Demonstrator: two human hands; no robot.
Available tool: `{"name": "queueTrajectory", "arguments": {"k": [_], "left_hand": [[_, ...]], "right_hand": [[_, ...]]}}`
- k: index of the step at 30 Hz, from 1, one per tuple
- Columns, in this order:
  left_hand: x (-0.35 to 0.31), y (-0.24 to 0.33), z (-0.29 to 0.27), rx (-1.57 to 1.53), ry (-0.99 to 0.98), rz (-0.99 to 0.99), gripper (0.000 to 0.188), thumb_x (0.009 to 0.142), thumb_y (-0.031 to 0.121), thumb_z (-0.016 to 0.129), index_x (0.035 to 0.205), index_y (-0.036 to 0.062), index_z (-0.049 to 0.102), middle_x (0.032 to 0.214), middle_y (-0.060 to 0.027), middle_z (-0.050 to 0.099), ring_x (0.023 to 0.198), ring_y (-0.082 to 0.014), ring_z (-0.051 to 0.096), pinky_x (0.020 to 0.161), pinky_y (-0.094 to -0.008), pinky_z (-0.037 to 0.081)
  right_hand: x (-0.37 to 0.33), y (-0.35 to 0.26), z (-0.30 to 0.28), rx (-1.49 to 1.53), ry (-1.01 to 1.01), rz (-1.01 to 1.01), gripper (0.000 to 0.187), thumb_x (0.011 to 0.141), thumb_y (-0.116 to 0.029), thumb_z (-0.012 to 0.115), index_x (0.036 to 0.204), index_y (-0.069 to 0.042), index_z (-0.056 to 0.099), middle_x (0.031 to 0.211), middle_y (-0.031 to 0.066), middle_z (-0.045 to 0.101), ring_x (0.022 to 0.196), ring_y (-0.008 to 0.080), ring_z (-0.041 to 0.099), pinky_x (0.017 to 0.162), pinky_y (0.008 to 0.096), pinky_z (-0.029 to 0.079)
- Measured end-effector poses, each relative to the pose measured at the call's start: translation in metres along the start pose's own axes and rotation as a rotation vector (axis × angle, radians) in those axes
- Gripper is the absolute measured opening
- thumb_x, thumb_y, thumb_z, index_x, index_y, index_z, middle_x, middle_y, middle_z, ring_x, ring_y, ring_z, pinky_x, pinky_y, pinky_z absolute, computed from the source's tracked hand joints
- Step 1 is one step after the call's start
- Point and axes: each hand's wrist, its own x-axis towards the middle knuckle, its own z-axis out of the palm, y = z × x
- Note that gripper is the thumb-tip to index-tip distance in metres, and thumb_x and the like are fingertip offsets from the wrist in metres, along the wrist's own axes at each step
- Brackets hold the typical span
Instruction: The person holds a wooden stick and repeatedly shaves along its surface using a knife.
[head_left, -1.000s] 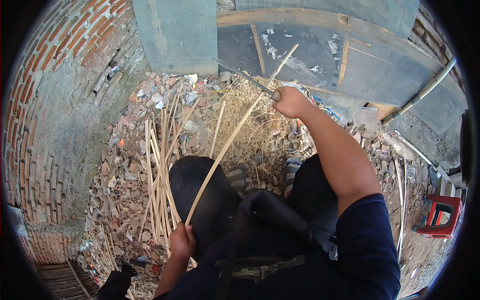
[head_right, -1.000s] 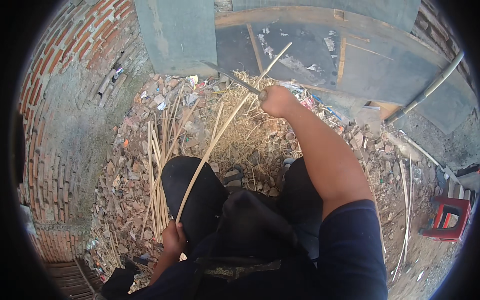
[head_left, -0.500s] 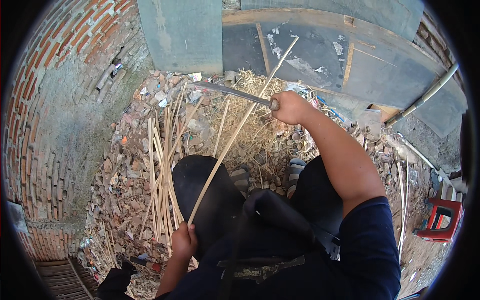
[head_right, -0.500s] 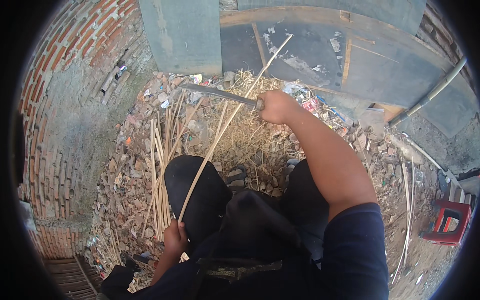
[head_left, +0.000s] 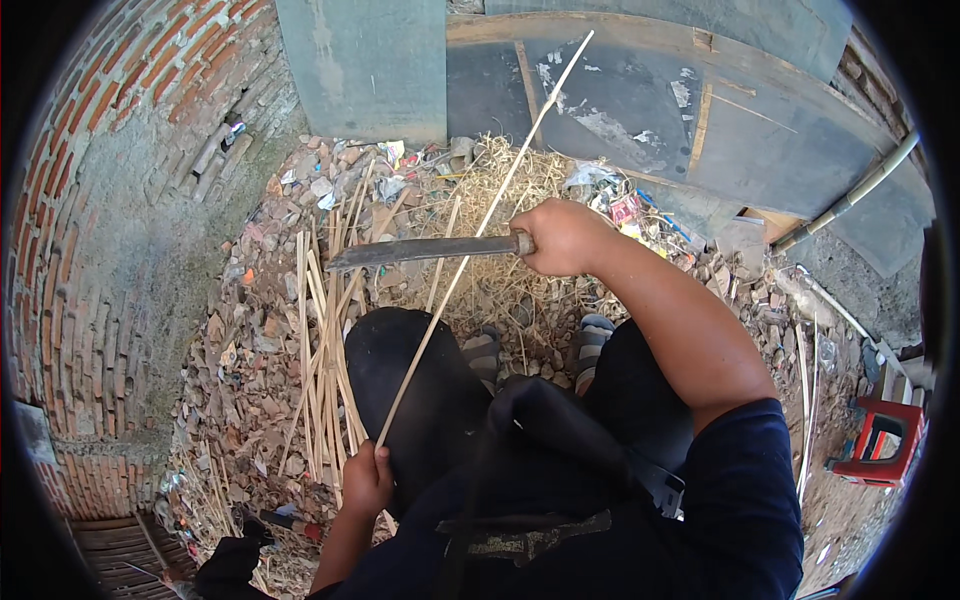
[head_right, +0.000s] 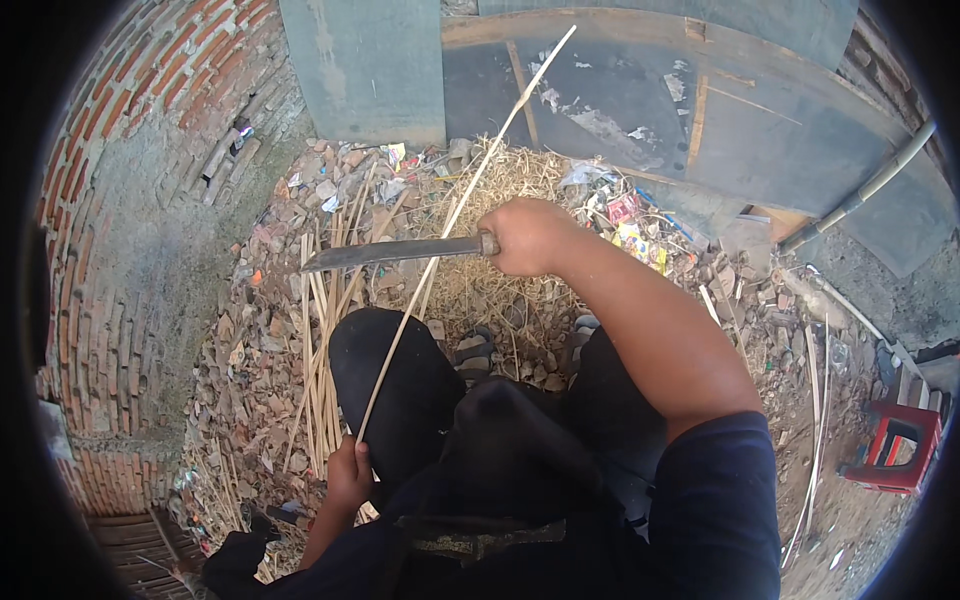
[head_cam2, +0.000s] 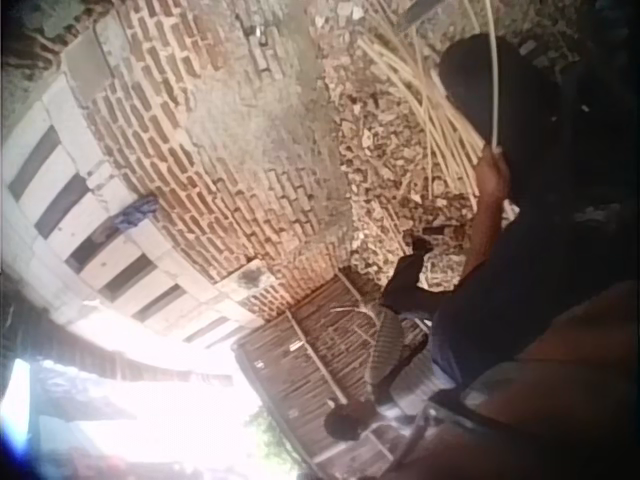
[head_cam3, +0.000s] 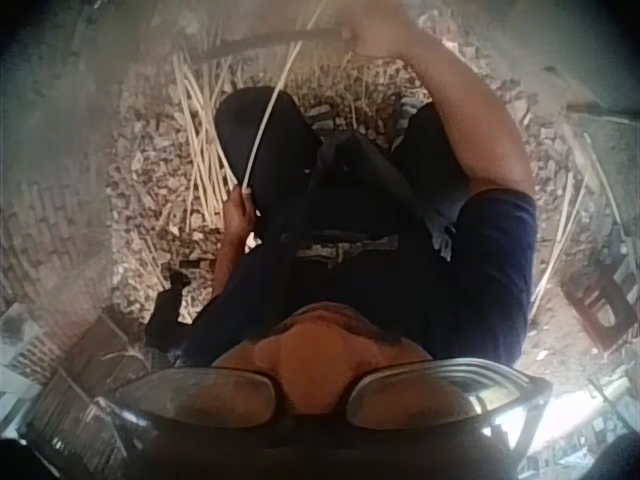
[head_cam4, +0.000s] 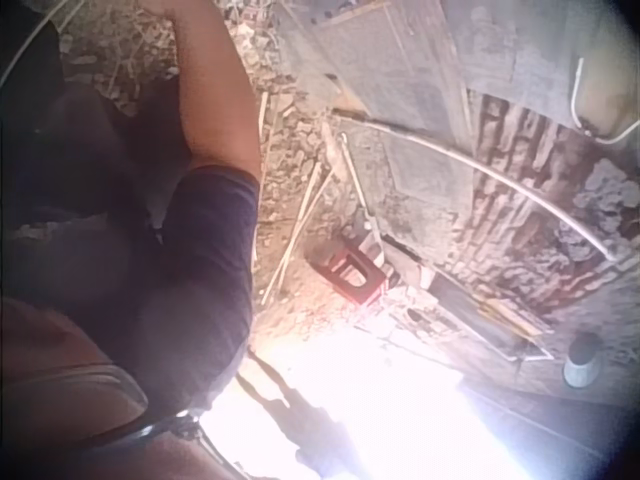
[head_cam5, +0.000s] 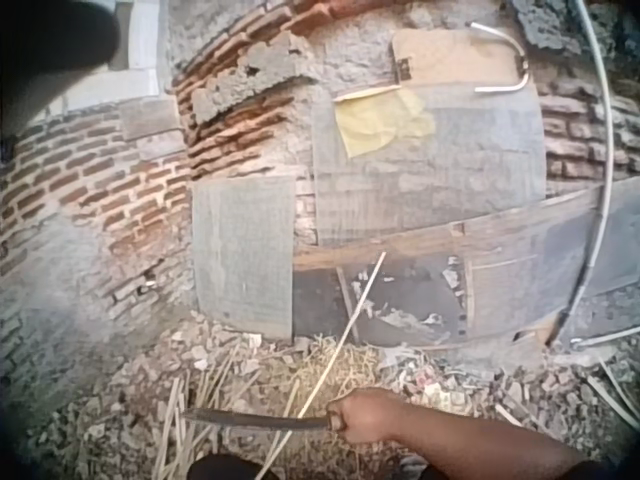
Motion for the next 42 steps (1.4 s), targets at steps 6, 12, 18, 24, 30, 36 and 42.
{"name": "queueTrajectory", "arguments": {"k": [6,12,18,24,30,36,42], "left_hand": [[-0.003,-0.004,0.004,-0.021,0.031,-0.031,0.036,0.105,0.031,0.047,0.085,0.0007,0.05,0.059,-0.0254,0.054,0.061,-0.051,0.058,0.053,-0.0525,0.042],[0.0,0.001,0.003,0.006,-0.001,-0.054,0.034,0.105,0.027,0.048,0.084,0.0008,0.05,0.061,-0.0256,0.055,0.061,-0.0506,0.059,0.053,-0.053,0.043],[-0.008,0.006,0.005,0.036,0.077,-0.04,0.031,0.105,0.026,0.048,0.086,0.0011,0.05,0.06,-0.0255,0.055,0.061,-0.0506,0.059,0.053,-0.0533,0.043],[-0.001,0.002,0.005,0.108,0.063,0.001,0.032,0.104,0.026,0.049,0.085,0.0012,0.049,0.061,-0.0253,0.055,0.062,-0.0506,0.059,0.053,-0.0532,0.043],[-0.004,0.012,0.007,0.122,0.095,-0.023,0.03,0.104,0.025,0.05,0.084,0.0018,0.049,0.062,-0.0255,0.056,0.061,-0.0499,0.059,0.053,-0.054,0.043],[-0.001,0.005,-0.002,0.164,0.025,-0.032,0.03,0.103,0.024,0.051,0.083,0.0007,0.048,0.06,-0.0261,0.056,0.06,-0.0496,0.059,0.053,-0.0543,0.044],[-0.002,-0.001,0.004,0.07,0.046,-0.009,0.028,0.102,0.022,0.052,0.084,0.0011,0.049,0.061,-0.0261,0.055,0.061,-0.0501,0.059,0.053,-0.054,0.044]], "right_hand": [[0.005,-0.014,0.003,-0.121,-0.074,-0.053,0.02,0.073,-0.022,0.069,0.091,-0.011,0.07,0.083,0.0163,0.071,0.087,0.0375,0.07,0.077,0.0499,0.055],[0.004,-0.01,0.008,-0.03,-0.126,0.064,0.027,0.075,-0.02,0.067,0.101,-0.013,0.071,0.096,0.0146,0.071,0.096,0.0349,0.069,0.083,0.0482,0.056],[0.007,-0.022,0.001,-0.114,-0.135,0.083,0.023,0.078,-0.02,0.067,0.099,-0.015,0.072,0.097,0.0122,0.072,0.096,0.0329,0.07,0.084,0.0474,0.056],[0.002,-0.001,-0.004,-0.075,-0.063,0.153,0.023,0.079,-0.02,0.066,0.1,-0.014,0.072,0.099,0.0131,0.073,0.098,0.033,0.07,0.085,0.046,0.056],[0.011,0.001,-0.008,-0.07,-0.174,0.218,0.028,0.079,-0.019,0.065,0.105,-0.012,0.072,0.1,0.0136,0.073,0.098,0.0331,0.071,0.086,0.0458,0.057],[0.003,-0.003,0.0,-0.154,-0.136,0.154,0.024,0.081,-0.019,0.064,0.103,-0.012,0.071,0.097,0.0138,0.073,0.095,0.0323,0.07,0.085,0.0474,0.056],[0.001,-0.006,-0.014,-0.088,-0.032,0.164,0.024,0.078,-0.02,0.065,0.101,-0.013,0.071,0.094,0.015,0.072,0.095,0.0347,0.069,0.084,0.0476,0.055]]}}
